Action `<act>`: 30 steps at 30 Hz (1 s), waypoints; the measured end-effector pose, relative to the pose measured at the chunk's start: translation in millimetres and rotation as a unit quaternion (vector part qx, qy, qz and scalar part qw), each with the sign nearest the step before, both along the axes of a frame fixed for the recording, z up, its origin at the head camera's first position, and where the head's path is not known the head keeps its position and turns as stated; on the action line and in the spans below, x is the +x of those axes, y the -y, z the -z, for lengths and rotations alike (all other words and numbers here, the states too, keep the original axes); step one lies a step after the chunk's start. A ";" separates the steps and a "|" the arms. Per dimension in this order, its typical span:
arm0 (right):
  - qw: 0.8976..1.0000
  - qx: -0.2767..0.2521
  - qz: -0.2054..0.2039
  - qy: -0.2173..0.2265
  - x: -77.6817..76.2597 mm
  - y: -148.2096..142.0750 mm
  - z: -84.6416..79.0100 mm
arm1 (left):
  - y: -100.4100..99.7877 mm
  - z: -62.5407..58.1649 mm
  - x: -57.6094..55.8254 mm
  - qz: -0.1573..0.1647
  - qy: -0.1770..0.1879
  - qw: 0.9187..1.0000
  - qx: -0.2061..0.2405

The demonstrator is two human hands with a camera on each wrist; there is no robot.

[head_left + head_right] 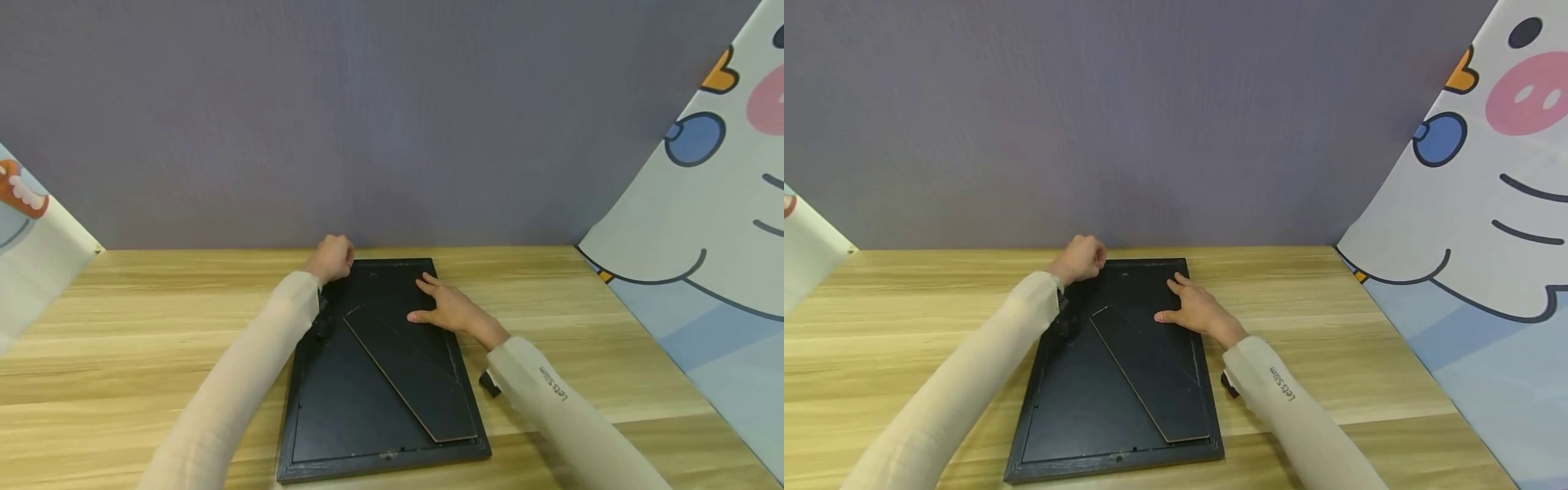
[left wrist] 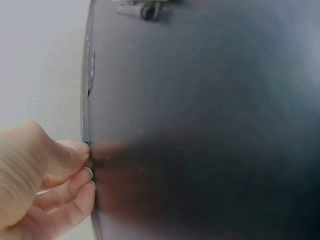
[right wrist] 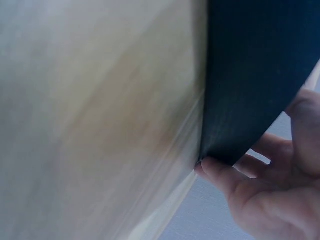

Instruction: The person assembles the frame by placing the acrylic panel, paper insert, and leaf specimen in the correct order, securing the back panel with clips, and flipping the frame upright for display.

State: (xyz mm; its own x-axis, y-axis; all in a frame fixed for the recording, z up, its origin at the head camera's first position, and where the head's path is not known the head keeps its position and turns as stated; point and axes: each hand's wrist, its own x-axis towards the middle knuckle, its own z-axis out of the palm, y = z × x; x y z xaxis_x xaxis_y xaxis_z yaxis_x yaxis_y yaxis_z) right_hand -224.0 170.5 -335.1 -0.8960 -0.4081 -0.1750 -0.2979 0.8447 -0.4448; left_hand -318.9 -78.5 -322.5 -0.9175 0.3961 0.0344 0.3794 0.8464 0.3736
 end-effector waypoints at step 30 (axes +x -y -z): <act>1.000 -0.003 -0.001 0.013 -2.7 -1.3 -1.2 | -30.6 -7.7 2.5 0.054 -0.053 0.970 -0.229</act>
